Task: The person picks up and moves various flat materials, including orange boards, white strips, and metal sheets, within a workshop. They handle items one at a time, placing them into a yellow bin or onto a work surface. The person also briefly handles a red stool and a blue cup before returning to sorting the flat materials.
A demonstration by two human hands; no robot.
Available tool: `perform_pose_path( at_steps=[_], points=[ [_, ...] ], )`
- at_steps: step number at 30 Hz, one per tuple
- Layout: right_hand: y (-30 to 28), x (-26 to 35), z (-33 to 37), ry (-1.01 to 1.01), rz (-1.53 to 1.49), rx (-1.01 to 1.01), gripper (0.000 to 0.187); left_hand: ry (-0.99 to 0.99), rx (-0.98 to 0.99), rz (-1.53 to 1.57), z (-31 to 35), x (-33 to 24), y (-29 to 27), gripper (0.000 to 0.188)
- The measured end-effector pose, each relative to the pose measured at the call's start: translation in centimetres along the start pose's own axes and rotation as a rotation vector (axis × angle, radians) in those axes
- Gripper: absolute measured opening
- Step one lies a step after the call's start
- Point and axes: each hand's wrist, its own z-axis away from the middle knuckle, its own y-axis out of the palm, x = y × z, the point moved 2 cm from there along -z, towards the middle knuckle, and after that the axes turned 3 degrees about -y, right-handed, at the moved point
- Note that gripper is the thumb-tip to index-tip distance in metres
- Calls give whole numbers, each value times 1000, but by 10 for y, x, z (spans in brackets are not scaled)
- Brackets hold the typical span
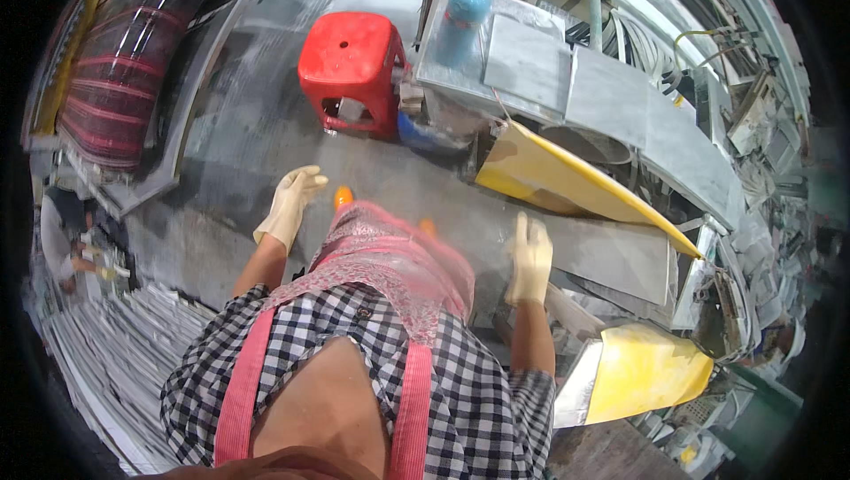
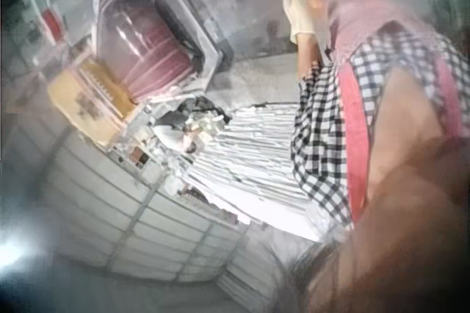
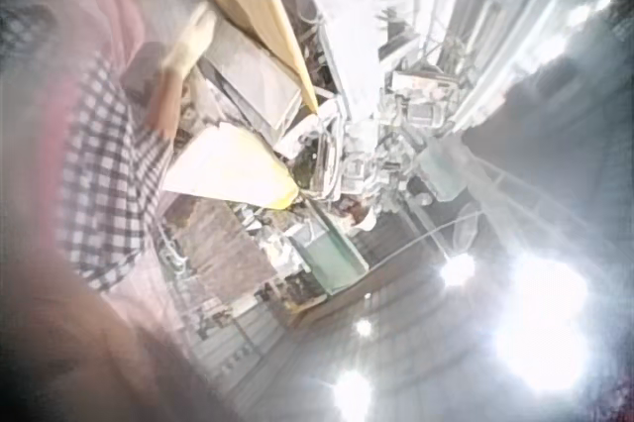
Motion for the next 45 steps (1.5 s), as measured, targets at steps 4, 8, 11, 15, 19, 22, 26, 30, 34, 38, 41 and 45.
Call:
perform_pose_path(
  at_steps=[4, 8, 11, 15, 19, 22, 26, 30, 34, 38, 41, 45],
  points=[
    [101, 128, -52, -289, -232, -97, 48, -61, 117, 29, -73, -43, -29, 37],
    [165, 171, -82, -321, -419, -91, 87, 76, 201, -150, -136, -98, -86, 42],
    [186, 172, -93, -339, -355, -224, 97, 73, 172, -210, -184, -129, -125, 45],
    [199, 173, -98, -364, -321, -298, 104, -8, 198, -216, -235, -146, -145, 45],
    [210, 194, -114, -401, -202, -387, 112, -110, 310, -287, -259, -155, -108, 45],
    [217, 213, -134, -460, -284, -401, 112, -72, 403, -246, -254, -158, -63, 40],
    [224, 228, -150, -490, -306, -378, 100, 24, 411, -231, -248, -153, -37, 36],
    [230, 230, -153, -452, -326, -348, 84, -52, 297, -60, -257, -128, -65, 35],
    [228, 219, -160, -315, -110, -415, 80, -97, 188, 14, -268, -95, -108, 36],
    [224, 216, -162, -393, -76, -388, 91, -187, -12, -45, -282, -83, -134, 34],
    [228, 229, -154, -221, -28, -458, 86, -231, 24, -278, -303, -93, -138, 32],
    [244, 264, -120, -221, -524, -317, 65, 545, 134, -1191, -324, -129, -122, 30]
  ],
)
